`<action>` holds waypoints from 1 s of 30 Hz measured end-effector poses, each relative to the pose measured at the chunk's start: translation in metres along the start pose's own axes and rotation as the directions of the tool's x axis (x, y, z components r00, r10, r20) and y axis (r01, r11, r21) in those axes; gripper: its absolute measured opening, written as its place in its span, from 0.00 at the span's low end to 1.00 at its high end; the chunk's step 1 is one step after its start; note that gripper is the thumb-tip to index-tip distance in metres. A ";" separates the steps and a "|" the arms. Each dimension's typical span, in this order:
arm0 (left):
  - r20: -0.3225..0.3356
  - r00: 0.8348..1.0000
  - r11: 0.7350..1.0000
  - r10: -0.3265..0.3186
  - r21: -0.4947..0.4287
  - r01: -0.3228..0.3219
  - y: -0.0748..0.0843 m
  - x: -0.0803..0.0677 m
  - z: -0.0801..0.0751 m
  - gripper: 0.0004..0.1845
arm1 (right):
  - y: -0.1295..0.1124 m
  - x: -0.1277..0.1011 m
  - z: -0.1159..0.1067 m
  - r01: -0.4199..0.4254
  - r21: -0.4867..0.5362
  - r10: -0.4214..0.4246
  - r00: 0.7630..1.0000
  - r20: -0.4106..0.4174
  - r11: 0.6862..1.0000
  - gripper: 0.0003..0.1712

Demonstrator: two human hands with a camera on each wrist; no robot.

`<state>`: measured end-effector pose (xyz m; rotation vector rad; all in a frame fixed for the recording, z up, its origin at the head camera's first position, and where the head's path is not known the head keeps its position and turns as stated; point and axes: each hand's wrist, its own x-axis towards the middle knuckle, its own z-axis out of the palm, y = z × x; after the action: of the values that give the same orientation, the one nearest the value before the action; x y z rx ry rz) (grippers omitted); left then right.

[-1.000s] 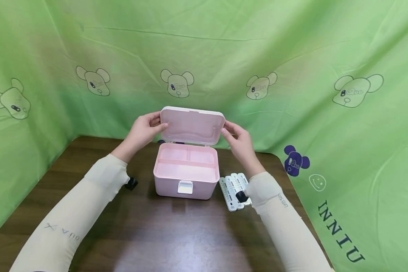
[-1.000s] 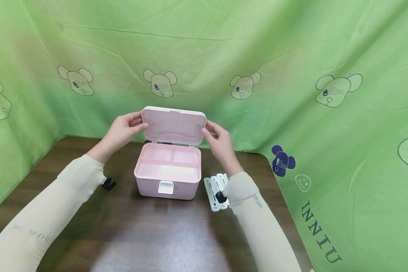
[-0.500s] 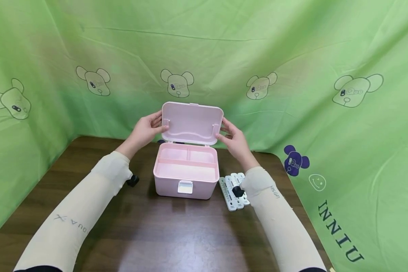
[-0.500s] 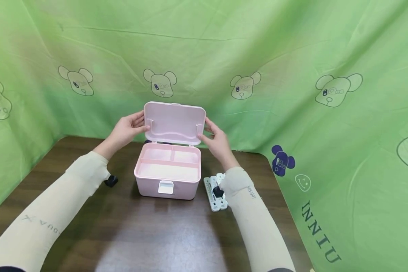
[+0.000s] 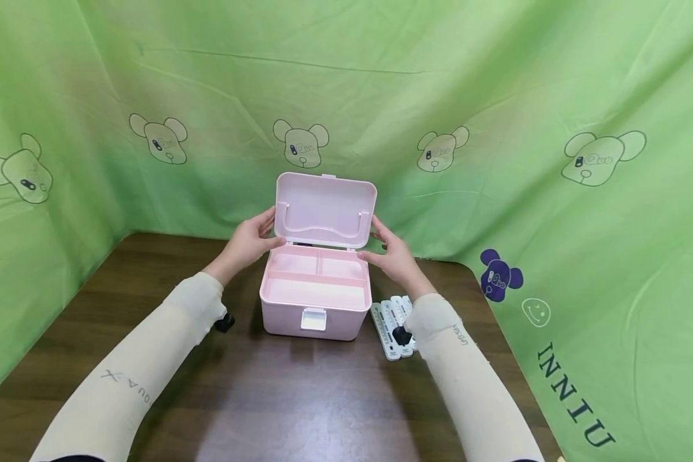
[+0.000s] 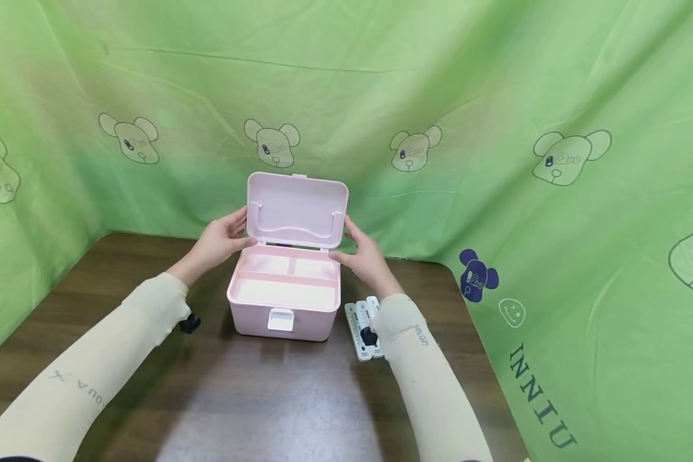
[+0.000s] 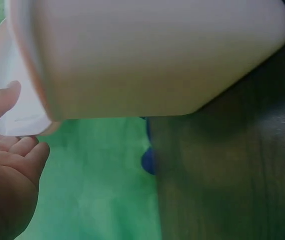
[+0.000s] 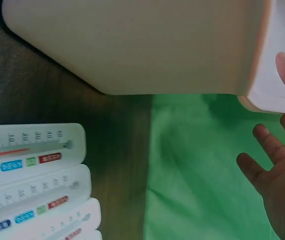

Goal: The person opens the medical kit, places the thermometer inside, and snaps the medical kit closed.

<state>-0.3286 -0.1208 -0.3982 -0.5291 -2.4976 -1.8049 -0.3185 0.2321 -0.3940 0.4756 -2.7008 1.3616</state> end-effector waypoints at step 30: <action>0.159 0.982 0.971 -0.099 -0.199 0.130 -0.032 0.005 0.003 0.42 | 0.026 0.002 0.014 -0.085 0.156 0.064 0.989 0.134 0.984 0.45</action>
<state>-0.3418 -0.1255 -0.4276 -0.5551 -2.4927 -2.1645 -0.3278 0.2355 -0.4221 0.4951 -2.7468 1.6331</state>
